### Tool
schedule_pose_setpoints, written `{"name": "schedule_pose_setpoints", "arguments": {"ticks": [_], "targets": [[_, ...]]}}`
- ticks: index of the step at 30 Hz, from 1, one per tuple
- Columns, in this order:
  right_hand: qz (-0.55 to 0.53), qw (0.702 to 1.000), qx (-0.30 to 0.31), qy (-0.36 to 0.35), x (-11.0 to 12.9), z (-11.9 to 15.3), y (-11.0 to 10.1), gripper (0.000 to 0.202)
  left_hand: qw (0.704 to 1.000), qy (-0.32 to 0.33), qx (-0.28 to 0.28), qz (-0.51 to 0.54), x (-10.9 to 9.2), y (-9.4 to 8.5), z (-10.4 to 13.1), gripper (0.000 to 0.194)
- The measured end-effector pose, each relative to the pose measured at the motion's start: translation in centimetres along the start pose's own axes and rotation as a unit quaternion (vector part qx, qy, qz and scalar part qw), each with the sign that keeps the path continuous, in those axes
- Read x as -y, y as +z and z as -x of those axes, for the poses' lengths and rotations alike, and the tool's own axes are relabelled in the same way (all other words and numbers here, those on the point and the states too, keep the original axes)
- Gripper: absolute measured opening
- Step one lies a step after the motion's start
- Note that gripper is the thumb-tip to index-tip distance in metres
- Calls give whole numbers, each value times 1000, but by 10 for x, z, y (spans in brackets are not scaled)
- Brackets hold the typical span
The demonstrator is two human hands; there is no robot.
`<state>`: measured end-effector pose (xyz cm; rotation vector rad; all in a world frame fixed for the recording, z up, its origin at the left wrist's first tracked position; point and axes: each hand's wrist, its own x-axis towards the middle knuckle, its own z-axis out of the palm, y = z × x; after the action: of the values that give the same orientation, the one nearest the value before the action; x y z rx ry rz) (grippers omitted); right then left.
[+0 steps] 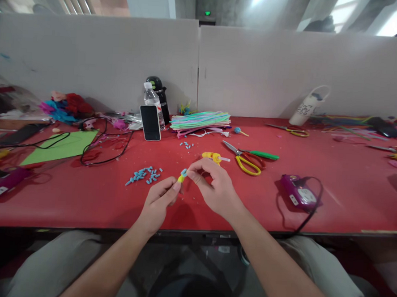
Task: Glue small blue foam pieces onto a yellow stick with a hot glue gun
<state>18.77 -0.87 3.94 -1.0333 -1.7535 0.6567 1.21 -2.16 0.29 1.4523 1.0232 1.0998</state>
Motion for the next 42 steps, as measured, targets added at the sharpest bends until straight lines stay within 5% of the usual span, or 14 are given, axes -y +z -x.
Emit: {"name": "schedule_pose_setpoints", "arguments": {"ticks": [21, 42], "targets": [[-83, 992, -60, 80, -4, -1, 0, 12, 1000, 6, 22, 16, -1, -1, 1, 37], [-37, 999, -37, 11, -2, 3, 1, 3, 1000, 11, 25, 14, -2, -2, -1, 33]]}}
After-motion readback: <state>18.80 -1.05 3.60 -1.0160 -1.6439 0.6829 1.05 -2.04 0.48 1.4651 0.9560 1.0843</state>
